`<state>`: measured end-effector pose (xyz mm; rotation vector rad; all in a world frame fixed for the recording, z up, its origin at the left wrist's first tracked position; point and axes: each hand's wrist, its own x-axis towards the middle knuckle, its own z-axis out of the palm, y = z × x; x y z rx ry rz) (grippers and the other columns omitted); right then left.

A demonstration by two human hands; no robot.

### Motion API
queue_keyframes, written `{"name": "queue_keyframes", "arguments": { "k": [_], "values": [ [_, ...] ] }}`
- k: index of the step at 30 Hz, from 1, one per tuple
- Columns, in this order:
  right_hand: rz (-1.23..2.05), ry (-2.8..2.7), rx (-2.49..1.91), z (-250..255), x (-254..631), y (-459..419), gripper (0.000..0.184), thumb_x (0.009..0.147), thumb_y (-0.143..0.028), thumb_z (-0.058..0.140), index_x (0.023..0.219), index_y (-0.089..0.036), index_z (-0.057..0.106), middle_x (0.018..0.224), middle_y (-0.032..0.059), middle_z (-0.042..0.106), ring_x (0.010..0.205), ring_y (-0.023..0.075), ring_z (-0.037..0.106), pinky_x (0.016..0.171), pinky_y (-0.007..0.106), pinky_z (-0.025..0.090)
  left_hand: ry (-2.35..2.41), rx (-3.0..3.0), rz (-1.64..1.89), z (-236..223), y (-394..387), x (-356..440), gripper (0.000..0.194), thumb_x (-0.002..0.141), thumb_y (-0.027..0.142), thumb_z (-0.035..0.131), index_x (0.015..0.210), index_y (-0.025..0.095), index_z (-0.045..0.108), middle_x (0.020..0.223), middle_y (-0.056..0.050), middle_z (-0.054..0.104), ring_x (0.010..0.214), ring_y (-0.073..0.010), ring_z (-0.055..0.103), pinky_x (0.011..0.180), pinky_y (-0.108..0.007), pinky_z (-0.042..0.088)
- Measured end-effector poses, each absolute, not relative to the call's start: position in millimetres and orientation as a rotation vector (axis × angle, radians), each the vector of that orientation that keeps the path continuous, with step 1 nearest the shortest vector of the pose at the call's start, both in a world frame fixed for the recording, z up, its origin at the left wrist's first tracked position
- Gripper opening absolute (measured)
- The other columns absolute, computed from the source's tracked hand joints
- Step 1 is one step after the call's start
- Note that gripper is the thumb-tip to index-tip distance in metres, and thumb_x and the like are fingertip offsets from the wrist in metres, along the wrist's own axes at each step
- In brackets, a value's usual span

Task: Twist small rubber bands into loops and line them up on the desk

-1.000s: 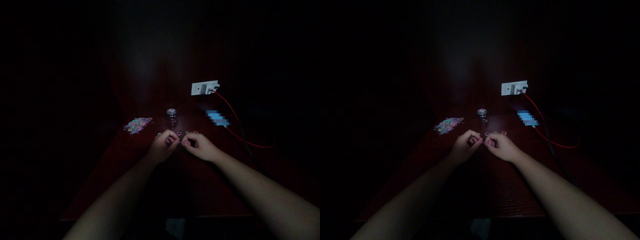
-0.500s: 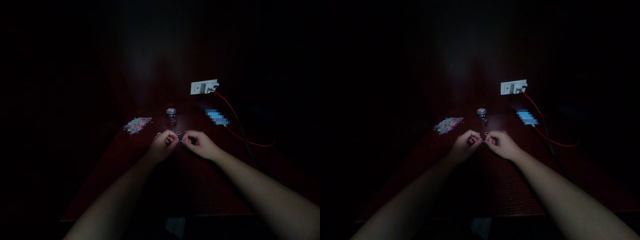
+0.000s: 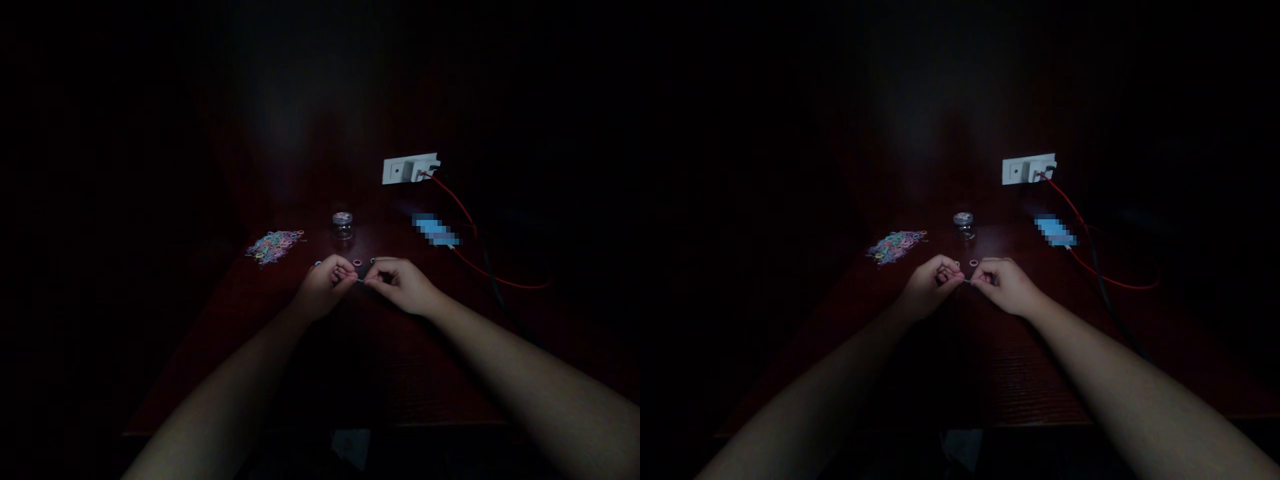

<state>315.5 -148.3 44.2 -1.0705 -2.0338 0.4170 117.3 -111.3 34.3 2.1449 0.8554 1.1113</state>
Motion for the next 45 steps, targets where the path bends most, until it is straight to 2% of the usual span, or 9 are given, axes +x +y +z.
{"name": "queue_keyframes", "arguments": {
  "k": [17, 25, 35, 41, 45],
  "values": [
    [0.426, -2.018, -1.076, 42.6, 314.9, -147.6, 0.009, 0.080, -0.022, 0.060, 0.077, -0.017, 0.067, 0.071, 0.0019, 0.061, 0.065, 0.0132, 0.054, 0.062, 0.026, 0.043, 0.852, 2.148, 1.034, 32.9, -110.0, 116.5, 0.013, 0.080, 0.026, 0.063, 0.089, 0.018, 0.058, 0.078, 0.000, 0.063, 0.066, -0.0098, 0.054, 0.060, -0.022, 0.045],
    [0.392, -2.037, -1.088, 42.9, 316.0, -147.7, 0.010, 0.080, -0.022, 0.060, 0.079, -0.016, 0.068, 0.072, 0.0022, 0.062, 0.067, 0.0130, 0.055, 0.065, 0.026, 0.043, 0.812, 2.153, 1.019, 29.4, -107.6, 114.7, 0.018, 0.080, 0.023, 0.063, 0.097, 0.017, 0.059, 0.087, -0.003, 0.066, 0.068, -0.0086, 0.057, 0.060, -0.020, 0.046],
    [0.419, -2.031, -1.064, 40.0, 316.1, -146.8, 0.009, 0.079, -0.019, 0.059, 0.079, -0.016, 0.067, 0.072, 0.0019, 0.061, 0.066, 0.0125, 0.054, 0.065, 0.026, 0.043, 0.848, 2.186, 1.036, 23.7, -102.3, 113.7, 0.019, 0.079, 0.023, 0.063, 0.097, 0.017, 0.060, 0.091, -0.003, 0.067, 0.064, -0.0077, 0.055, 0.058, -0.020, 0.046],
    [0.420, -2.051, -1.053, 39.4, 316.2, -145.7, 0.007, 0.076, -0.016, 0.058, 0.074, -0.016, 0.065, 0.070, 0.0015, 0.060, 0.065, 0.0125, 0.053, 0.064, 0.026, 0.042, 0.863, 2.229, 1.050, 26.8, -103.5, 113.3, 0.014, 0.080, 0.025, 0.062, 0.092, 0.017, 0.061, 0.075, 0.000, 0.063, 0.060, -0.0082, 0.051, 0.056, -0.020, 0.043],
    [0.422, -2.061, -1.069, 39.2, 316.2, -145.2, 0.006, 0.075, -0.015, 0.058, 0.072, -0.017, 0.064, 0.069, 0.0008, 0.059, 0.064, 0.0121, 0.053, 0.064, 0.026, 0.042, 0.868, 2.222, 1.039, 28.7, -104.1, 112.8, 0.013, 0.081, 0.025, 0.060, 0.091, 0.017, 0.061, 0.072, 0.001, 0.060, 0.059, -0.0083, 0.049, 0.056, -0.021, 0.041]
  ]
}}
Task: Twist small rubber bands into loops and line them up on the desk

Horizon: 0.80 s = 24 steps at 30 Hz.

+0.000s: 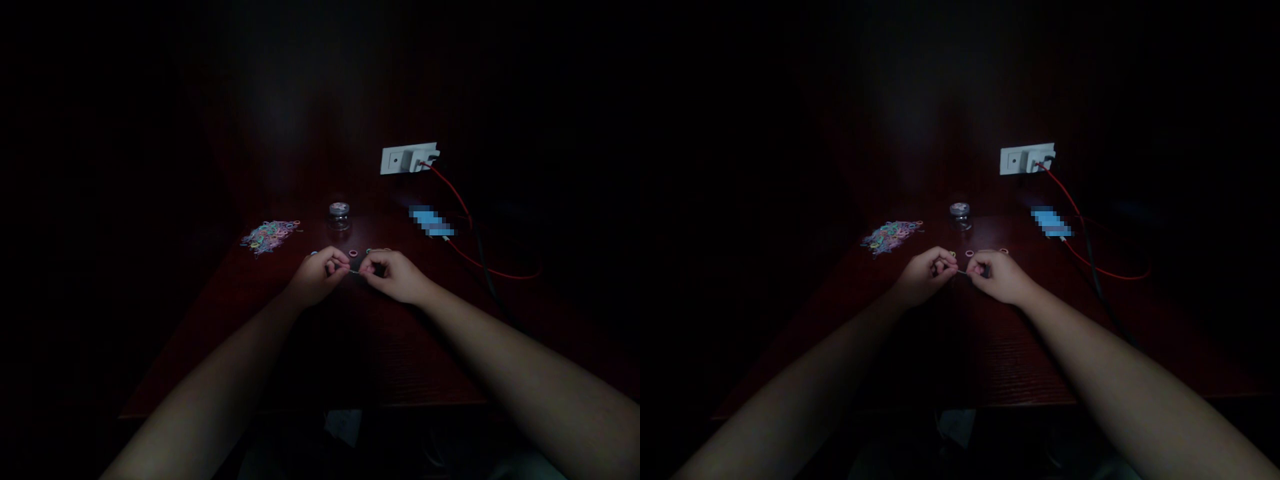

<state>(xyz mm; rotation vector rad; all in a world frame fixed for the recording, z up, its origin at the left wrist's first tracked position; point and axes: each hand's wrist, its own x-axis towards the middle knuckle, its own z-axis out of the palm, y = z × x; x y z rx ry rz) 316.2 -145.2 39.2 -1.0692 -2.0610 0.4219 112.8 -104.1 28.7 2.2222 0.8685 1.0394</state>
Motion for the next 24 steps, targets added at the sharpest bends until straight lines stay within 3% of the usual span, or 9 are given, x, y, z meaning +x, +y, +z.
{"name": "queue_keyframes", "arguments": {
  "k": [16, 21, 24],
  "values": [
    [0.415, -2.073, -1.086, 37.7, 317.3, -144.0, 0.006, 0.074, -0.015, 0.058, 0.072, -0.017, 0.063, 0.070, 0.0012, 0.060, 0.066, 0.0127, 0.053, 0.064, 0.026, 0.042, 0.897, 2.247, 1.015, 27.6, -101.5, 111.8, 0.010, 0.081, 0.025, 0.059, 0.089, 0.018, 0.060, 0.065, 0.003, 0.054, 0.057, -0.0089, 0.046, 0.055, -0.020, 0.038],
    [0.432, -2.098, -1.114, 33.4, 316.4, -142.8, 0.006, 0.076, -0.016, 0.057, 0.074, -0.017, 0.063, 0.071, 0.0019, 0.060, 0.066, 0.0131, 0.054, 0.064, 0.026, 0.043, 0.840, 2.204, 0.993, 23.6, -97.7, 110.0, 0.018, 0.079, 0.022, 0.060, 0.097, 0.018, 0.059, 0.090, -0.003, 0.067, 0.062, -0.0082, 0.053, 0.058, -0.020, 0.045],
    [0.411, -2.112, -1.141, 32.7, 317.6, -141.9, 0.006, 0.076, -0.017, 0.058, 0.074, -0.017, 0.063, 0.071, 0.0020, 0.061, 0.065, 0.0131, 0.055, 0.064, 0.027, 0.043, 0.877, 2.282, 0.936, 24.4, -94.8, 106.4, 0.021, 0.079, 0.018, 0.058, 0.100, 0.018, 0.060, 0.093, -0.003, 0.068, 0.071, -0.0101, 0.059, 0.067, -0.023, 0.049]
  ]
}}
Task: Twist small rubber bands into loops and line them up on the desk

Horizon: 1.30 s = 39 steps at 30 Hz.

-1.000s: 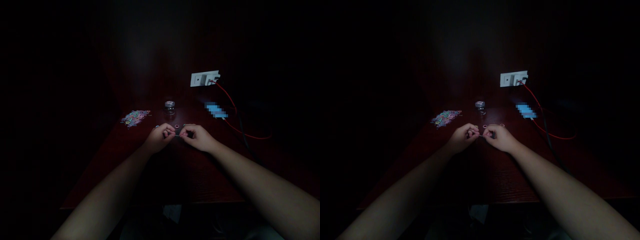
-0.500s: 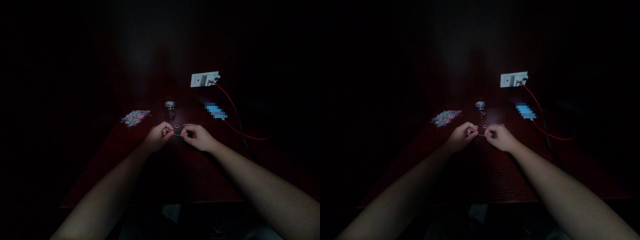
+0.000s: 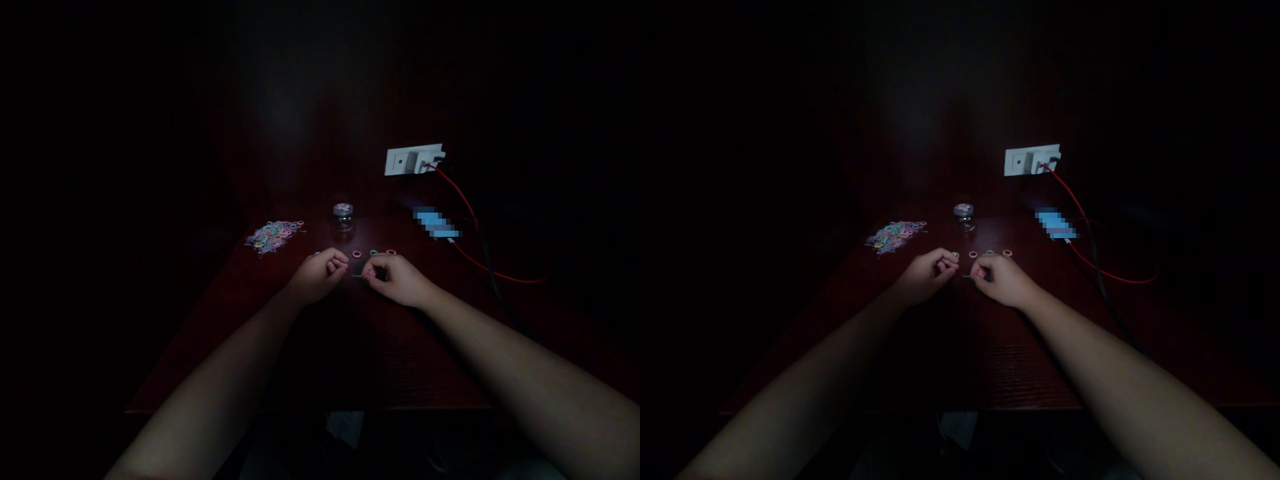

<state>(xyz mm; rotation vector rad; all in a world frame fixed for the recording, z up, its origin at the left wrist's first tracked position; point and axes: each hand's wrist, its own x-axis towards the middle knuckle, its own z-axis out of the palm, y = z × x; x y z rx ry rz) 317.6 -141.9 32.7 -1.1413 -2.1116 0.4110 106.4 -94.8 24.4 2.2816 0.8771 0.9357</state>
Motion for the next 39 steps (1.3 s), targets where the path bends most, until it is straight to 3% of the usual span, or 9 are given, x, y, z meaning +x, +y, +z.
{"name": "queue_keyframes", "arguments": {
  "k": [9, 25, 29, 39],
  "values": [
    [0.098, -2.209, -1.321, 31.0, 312.8, -139.3, 0.008, 0.077, -0.017, 0.059, 0.070, -0.019, 0.062, 0.072, 0.0015, 0.064, 0.070, 0.0156, 0.057, 0.079, 0.033, 0.036, 0.948, 2.437, 0.723, 24.9, -93.2, 102.5, 0.023, 0.072, 0.011, 0.058, 0.092, 0.020, 0.065, 0.086, 0.000, 0.069, 0.079, -0.0134, 0.064, 0.072, -0.025, 0.051],
    [-0.376, -2.384, -1.540, 36.5, 278.6, -147.9, 0.019, 0.087, -0.024, 0.049, 0.081, -0.016, 0.065, 0.092, 0.0103, 0.069, 0.088, 0.0234, 0.056, 0.077, 0.036, 0.027, 1.043, 2.372, 0.610, 25.2, -92.2, 104.3, 0.023, 0.072, 0.016, 0.061, 0.095, 0.019, 0.062, 0.089, 0.001, 0.070, 0.080, -0.0114, 0.065, 0.077, -0.024, 0.051],
    [-0.394, -2.387, -1.545, 37.6, 275.9, -149.6, 0.021, 0.088, -0.025, 0.048, 0.082, -0.015, 0.067, 0.095, 0.0122, 0.069, 0.091, 0.0248, 0.056, 0.079, 0.037, 0.026, 1.046, 2.390, 0.614, 25.4, -92.0, 104.4, 0.023, 0.071, 0.017, 0.062, 0.095, 0.019, 0.063, 0.087, 0.001, 0.070, 0.078, -0.0116, 0.064, 0.074, -0.024, 0.051],
    [-0.344, -2.451, -1.422, 32.9, 277.8, -148.6, 0.021, 0.089, -0.025, 0.050, 0.080, -0.018, 0.068, 0.084, 0.0069, 0.068, 0.084, 0.0210, 0.054, 0.077, 0.035, 0.025, 1.014, 2.411, 0.626, 24.0, -90.7, 105.4, 0.023, 0.071, 0.017, 0.060, 0.093, 0.019, 0.063, 0.084, 0.002, 0.069, 0.073, -0.0120, 0.063, 0.068, -0.022, 0.050]
  ]
}}
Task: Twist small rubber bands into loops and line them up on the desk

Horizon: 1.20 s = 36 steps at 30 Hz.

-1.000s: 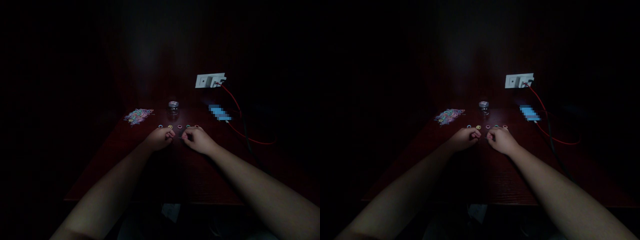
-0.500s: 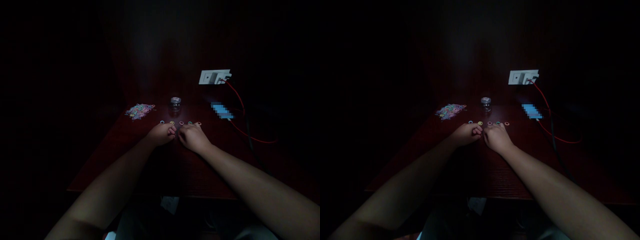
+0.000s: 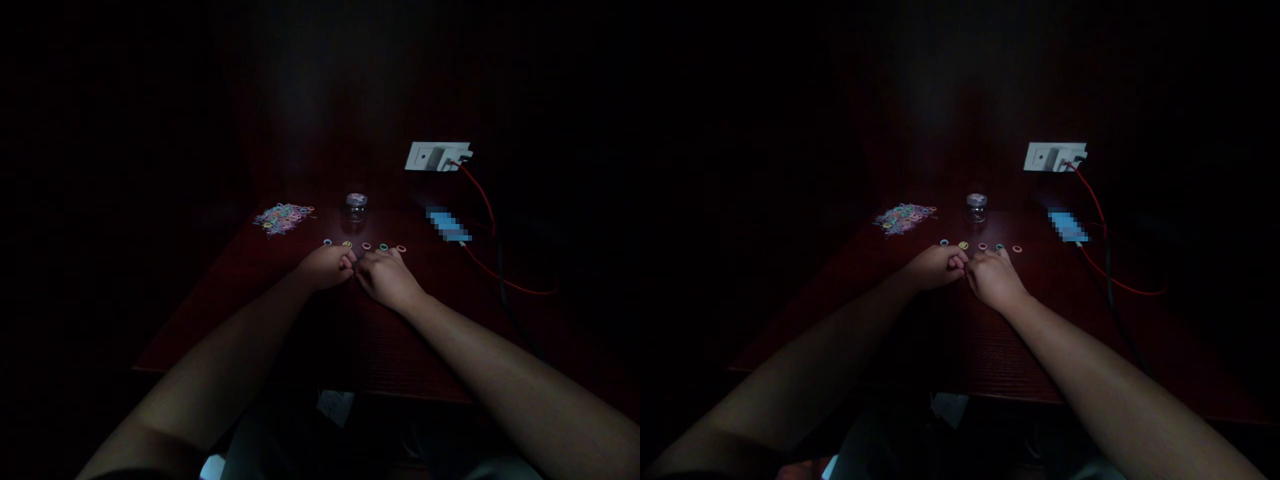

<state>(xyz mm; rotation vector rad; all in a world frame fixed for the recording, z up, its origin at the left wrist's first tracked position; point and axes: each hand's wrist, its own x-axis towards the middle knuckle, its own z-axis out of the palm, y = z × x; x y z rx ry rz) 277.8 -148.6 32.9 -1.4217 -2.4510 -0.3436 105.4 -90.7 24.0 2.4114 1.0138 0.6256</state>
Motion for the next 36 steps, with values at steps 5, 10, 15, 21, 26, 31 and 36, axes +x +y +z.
{"name": "queue_keyframes", "arguments": {
  "k": [5, 10, 15, 21, 26, 31, 36],
  "values": [
    [-0.341, -2.459, -1.404, 33.9, 278.7, -149.6, 0.020, 0.088, -0.024, 0.050, 0.081, -0.018, 0.068, 0.083, 0.0065, 0.067, 0.083, 0.0208, 0.054, 0.077, 0.035, 0.025, 0.995, 2.453, 0.576, 26.1, -90.2, 104.1, 0.020, 0.074, 0.013, 0.053, 0.089, 0.019, 0.065, 0.080, 0.001, 0.069, 0.072, -0.0118, 0.062, 0.067, -0.022, 0.048],
    [-0.352, -2.438, -1.412, 37.0, 277.8, -151.5, 0.022, 0.089, -0.025, 0.049, 0.082, -0.017, 0.068, 0.084, 0.0084, 0.067, 0.085, 0.0217, 0.053, 0.078, 0.035, 0.025, 0.989, 2.446, 0.574, 27.9, -91.4, 104.7, 0.020, 0.072, 0.012, 0.054, 0.088, 0.018, 0.064, 0.081, 0.001, 0.069, 0.072, -0.0113, 0.062, 0.067, -0.022, 0.047],
    [-0.336, -2.454, -1.404, 37.3, 276.8, -152.4, 0.022, 0.089, -0.025, 0.049, 0.082, -0.017, 0.068, 0.084, 0.0078, 0.067, 0.083, 0.0213, 0.054, 0.078, 0.035, 0.026, 1.001, 2.447, 0.573, 28.8, -92.2, 104.9, 0.020, 0.071, 0.012, 0.055, 0.088, 0.018, 0.065, 0.081, 0.000, 0.069, 0.073, -0.0114, 0.062, 0.068, -0.021, 0.048],
    [-0.206, -2.527, -1.297, 35.5, 281.4, -153.1, 0.014, 0.085, -0.024, 0.055, 0.086, -0.019, 0.068, 0.086, 0.0053, 0.067, 0.084, 0.0205, 0.054, 0.080, 0.034, 0.027, 0.991, 2.470, 0.565, 28.0, -90.6, 104.2, 0.021, 0.072, 0.014, 0.054, 0.087, 0.018, 0.067, 0.081, 0.001, 0.069, 0.073, -0.0111, 0.062, 0.068, -0.021, 0.047],
    [-0.159, -2.493, -1.305, 42.3, 288.5, -154.4, 0.017, 0.086, -0.023, 0.052, 0.085, -0.019, 0.068, 0.085, 0.0047, 0.067, 0.084, 0.0198, 0.055, 0.080, 0.034, 0.028, 0.967, 2.549, 0.537, 30.2, -89.8, 103.7, 0.022, 0.075, 0.014, 0.054, 0.091, 0.019, 0.069, 0.086, -0.001, 0.070, 0.076, -0.0127, 0.062, 0.071, -0.023, 0.047],
    [-0.120, -2.365, -1.383, 50.0, 306.7, -150.3, 0.018, 0.085, -0.022, 0.051, 0.083, -0.018, 0.069, 0.088, 0.0069, 0.069, 0.086, 0.0208, 0.058, 0.080, 0.034, 0.030, 0.958, 2.623, 0.570, 35.4, -93.4, 100.1, 0.020, 0.076, 0.018, 0.059, 0.092, 0.021, 0.068, 0.088, 0.000, 0.068, 0.079, -0.0140, 0.061, 0.074, -0.025, 0.047],
    [-0.106, -2.190, -1.447, 52.4, 330.9, -142.3, 0.018, 0.084, -0.024, 0.052, 0.082, -0.017, 0.069, 0.083, 0.0065, 0.068, 0.082, 0.0208, 0.060, 0.079, 0.034, 0.034, 0.803, 2.666, 0.512, 40.0, -97.1, 96.5, 0.015, 0.073, 0.023, 0.067, 0.087, 0.021, 0.069, 0.095, -0.001, 0.069, 0.087, -0.0157, 0.062, 0.081, -0.026, 0.047]
  ]
}}
